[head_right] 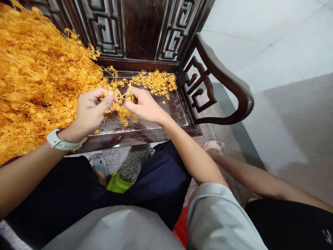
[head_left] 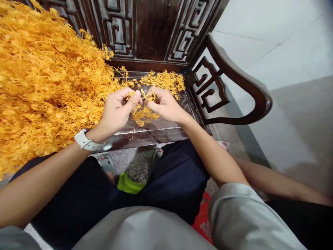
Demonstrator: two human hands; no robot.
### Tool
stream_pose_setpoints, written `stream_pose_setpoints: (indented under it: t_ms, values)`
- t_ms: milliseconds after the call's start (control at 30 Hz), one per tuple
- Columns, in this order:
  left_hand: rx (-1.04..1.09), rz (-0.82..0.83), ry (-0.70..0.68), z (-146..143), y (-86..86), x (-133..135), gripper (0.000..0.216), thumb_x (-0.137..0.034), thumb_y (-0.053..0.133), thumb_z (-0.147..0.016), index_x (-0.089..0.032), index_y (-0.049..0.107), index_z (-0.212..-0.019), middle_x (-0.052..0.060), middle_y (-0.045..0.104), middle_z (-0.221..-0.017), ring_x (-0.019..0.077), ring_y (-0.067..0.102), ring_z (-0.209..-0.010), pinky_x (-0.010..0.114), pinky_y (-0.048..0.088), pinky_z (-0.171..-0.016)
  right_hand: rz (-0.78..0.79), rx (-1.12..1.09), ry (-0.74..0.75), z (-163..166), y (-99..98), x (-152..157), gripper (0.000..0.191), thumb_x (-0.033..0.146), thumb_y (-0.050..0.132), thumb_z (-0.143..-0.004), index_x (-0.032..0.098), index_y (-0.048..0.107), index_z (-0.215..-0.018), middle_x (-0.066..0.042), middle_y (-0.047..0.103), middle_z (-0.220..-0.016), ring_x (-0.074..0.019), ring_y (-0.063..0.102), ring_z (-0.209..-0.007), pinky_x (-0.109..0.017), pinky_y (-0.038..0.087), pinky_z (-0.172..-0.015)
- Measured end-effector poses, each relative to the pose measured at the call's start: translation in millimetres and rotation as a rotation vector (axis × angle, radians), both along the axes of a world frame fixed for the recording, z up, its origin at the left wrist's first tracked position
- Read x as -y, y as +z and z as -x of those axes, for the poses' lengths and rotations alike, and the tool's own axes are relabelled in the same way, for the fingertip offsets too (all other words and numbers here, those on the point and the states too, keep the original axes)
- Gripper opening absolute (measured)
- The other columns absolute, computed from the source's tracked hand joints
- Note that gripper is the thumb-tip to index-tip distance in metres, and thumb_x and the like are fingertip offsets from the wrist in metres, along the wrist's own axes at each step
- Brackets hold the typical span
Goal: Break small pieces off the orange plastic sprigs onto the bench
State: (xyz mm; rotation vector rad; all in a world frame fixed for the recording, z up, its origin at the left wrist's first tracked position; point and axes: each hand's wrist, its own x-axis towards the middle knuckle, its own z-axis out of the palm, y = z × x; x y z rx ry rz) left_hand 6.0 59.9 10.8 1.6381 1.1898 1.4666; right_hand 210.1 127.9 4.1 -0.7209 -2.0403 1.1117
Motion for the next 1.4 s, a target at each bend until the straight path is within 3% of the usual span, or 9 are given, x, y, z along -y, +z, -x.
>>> stream_pose_setpoints:
  t_ms: [133, 367, 567, 767, 933, 1067, 1200, 1300, 1400]
  values:
    - [-0.016, 0.073, -0.068, 0.3, -5.9, -2.2, 0.063, -0.073, 0.062, -0.103, -0.020, 0.065, -0.068, 0.002, 0.060, -0.060, 0.0139, 0.054, -0.055, 0.028, 0.044, -0.054, 0.035, -0.076, 0.090, 2.6, 4.8, 1.8, 0.011, 0.028, 0.067, -0.095, 0.020, 0.061, -0.098, -0.003, 0.066, -0.093, -0.0160, 0.058, -0.089, -0.032, 0.051, -0.085]
    - [0.003, 0.149, -0.144, 4.8, -9.5, -9.6, 0.062, -0.073, 0.066, -0.100, -0.021, 0.063, -0.067, 0.001, 0.056, -0.055, 0.0133, 0.052, -0.050, 0.028, 0.041, -0.051, 0.383, -0.207, 0.141, 2.0, 14.6, 9.3, 0.021, 0.040, 0.066, -0.100, 0.019, 0.063, -0.100, 0.006, 0.047, -0.065, -0.0098, 0.039, -0.056, -0.024, 0.038, -0.054]
    - [0.092, 0.250, -0.332, 4.0, 6.4, 1.5, 0.056, -0.062, 0.068, -0.102, -0.021, 0.061, -0.064, 0.001, 0.054, -0.054, 0.0140, 0.051, -0.050, 0.030, 0.043, -0.051, 0.156, -0.089, 0.055, -2.5, 20.8, 15.1, 0.052, 0.067, 0.083, -0.090, 0.019, 0.063, -0.084, 0.002, 0.054, -0.069, -0.0115, 0.050, -0.067, -0.026, 0.041, -0.059]
    - [0.144, 0.245, -0.485, 21.2, 33.7, 22.2, 0.050, -0.061, 0.073, -0.100, -0.023, 0.065, -0.069, 0.000, 0.049, -0.055, 0.0150, 0.049, -0.050, 0.032, 0.045, -0.050, 0.003, 0.014, -0.368, -70.5, 19.0, -14.0, 0.057, 0.076, 0.076, -0.091, 0.020, 0.066, -0.085, -0.002, 0.056, -0.072, -0.0144, 0.053, -0.069, -0.028, 0.040, -0.060]
    - [-0.315, 0.242, -0.533, 19.9, 19.8, 15.0, 0.028, -0.049, 0.074, -0.101, -0.023, 0.084, -0.102, 0.001, 0.065, -0.067, 0.0144, 0.057, -0.058, 0.027, 0.043, -0.052, 0.272, 0.390, 0.136, -107.8, 29.0, 2.5, 0.048, 0.062, 0.083, -0.091, 0.015, 0.074, -0.088, -0.001, 0.065, -0.074, -0.0126, 0.052, -0.068, -0.029, 0.043, -0.066]
    - [-0.257, 0.271, -0.423, -16.0, 0.8, -38.8, 0.041, -0.035, 0.064, -0.104, -0.024, 0.074, -0.143, 0.009, 0.076, -0.103, 0.0193, 0.069, -0.077, 0.034, 0.058, -0.070, 0.423, 0.586, 0.564, -107.8, 28.4, 17.6, 0.049, 0.060, 0.079, -0.095, 0.011, 0.077, -0.091, -0.003, 0.072, -0.081, -0.0129, 0.058, -0.075, -0.028, 0.045, -0.074]
    - [-0.415, 0.206, -0.330, -46.1, 0.5, -113.5, 0.078, -0.026, 0.069, -0.097, -0.027, 0.045, -0.171, 0.019, 0.064, -0.152, 0.0295, 0.070, -0.116, 0.047, 0.058, -0.098, 0.377, 0.546, 0.584, -109.1, 18.0, 15.7, 0.049, 0.059, 0.080, -0.096, 0.011, 0.074, -0.088, 0.000, 0.065, -0.075, -0.0100, 0.052, -0.070, -0.026, 0.040, -0.070]
    - [-0.657, 0.068, -0.270, -44.9, -3.5, -129.1, 0.090, -0.035, 0.084, -0.086, -0.020, 0.050, -0.169, 0.022, 0.069, -0.146, 0.0373, 0.067, -0.124, 0.051, 0.053, -0.107, 0.296, 0.419, 0.485, -110.7, 12.6, 14.4, 0.047, 0.058, 0.078, -0.098, 0.012, 0.074, -0.091, 0.002, 0.063, -0.075, -0.0089, 0.049, -0.069, -0.025, 0.038, -0.068]
    - [-0.660, 0.104, -0.356, -34.3, -16.7, -96.7, 0.074, -0.053, 0.075, -0.095, -0.015, 0.062, -0.158, 0.018, 0.080, -0.114, 0.0310, 0.073, -0.100, 0.047, 0.057, -0.098, 0.255, 0.242, 0.375, -107.5, 12.9, 16.6, 0.048, 0.060, 0.071, -0.104, 0.012, 0.078, -0.104, 0.002, 0.063, -0.078, -0.0087, 0.048, -0.069, -0.025, 0.038, -0.066]
